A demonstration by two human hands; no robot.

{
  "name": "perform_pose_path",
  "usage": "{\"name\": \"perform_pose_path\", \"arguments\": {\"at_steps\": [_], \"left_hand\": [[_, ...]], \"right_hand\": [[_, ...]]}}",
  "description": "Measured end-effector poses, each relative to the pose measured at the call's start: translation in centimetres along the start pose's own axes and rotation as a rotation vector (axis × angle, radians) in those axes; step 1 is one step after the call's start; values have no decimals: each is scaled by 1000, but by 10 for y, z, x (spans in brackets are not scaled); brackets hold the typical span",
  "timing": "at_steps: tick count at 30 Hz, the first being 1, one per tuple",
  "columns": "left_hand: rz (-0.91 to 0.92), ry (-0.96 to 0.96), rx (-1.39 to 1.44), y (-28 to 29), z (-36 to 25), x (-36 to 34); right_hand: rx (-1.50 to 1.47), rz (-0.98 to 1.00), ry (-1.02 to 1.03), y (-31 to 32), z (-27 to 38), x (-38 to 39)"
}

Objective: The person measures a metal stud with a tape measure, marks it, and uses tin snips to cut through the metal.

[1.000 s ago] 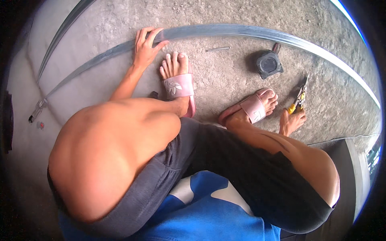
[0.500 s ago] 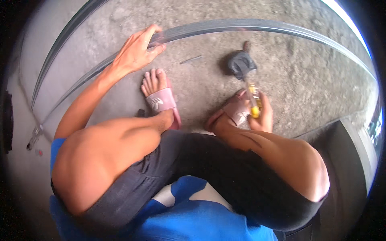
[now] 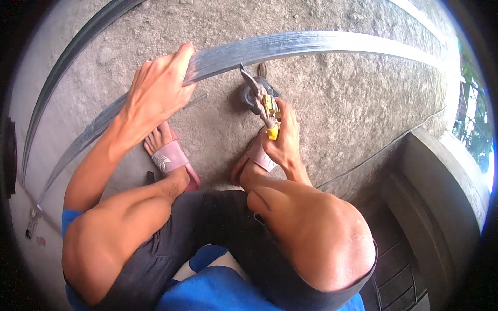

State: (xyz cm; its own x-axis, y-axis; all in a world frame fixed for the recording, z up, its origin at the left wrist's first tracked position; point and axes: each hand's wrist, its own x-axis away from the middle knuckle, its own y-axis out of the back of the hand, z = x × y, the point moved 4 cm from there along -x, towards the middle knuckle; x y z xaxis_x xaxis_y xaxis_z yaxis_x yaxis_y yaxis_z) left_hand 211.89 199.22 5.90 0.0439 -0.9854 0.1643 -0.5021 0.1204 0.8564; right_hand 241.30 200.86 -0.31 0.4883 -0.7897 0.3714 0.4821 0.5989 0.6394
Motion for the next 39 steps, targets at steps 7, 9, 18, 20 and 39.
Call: {"name": "perform_pose_path", "arguments": {"at_steps": [7,9,18,20,39], "left_hand": [[-22,11,29,13,-3,-4],[-21,8,28,19,-7,-3],[-15,6,32,19,-13,2],[-21,-3,37,20,-14,3],[23,30,83,26,-20,6]], "right_hand": [[-41,-57,-48,-18,-18,14],[-115,-58,-51,-19,-12,10],[-112,-88,42,-17,-3,1],[-109,-72,9,-18,-3,1],[-46,-162,55,-11,3,4]]}}
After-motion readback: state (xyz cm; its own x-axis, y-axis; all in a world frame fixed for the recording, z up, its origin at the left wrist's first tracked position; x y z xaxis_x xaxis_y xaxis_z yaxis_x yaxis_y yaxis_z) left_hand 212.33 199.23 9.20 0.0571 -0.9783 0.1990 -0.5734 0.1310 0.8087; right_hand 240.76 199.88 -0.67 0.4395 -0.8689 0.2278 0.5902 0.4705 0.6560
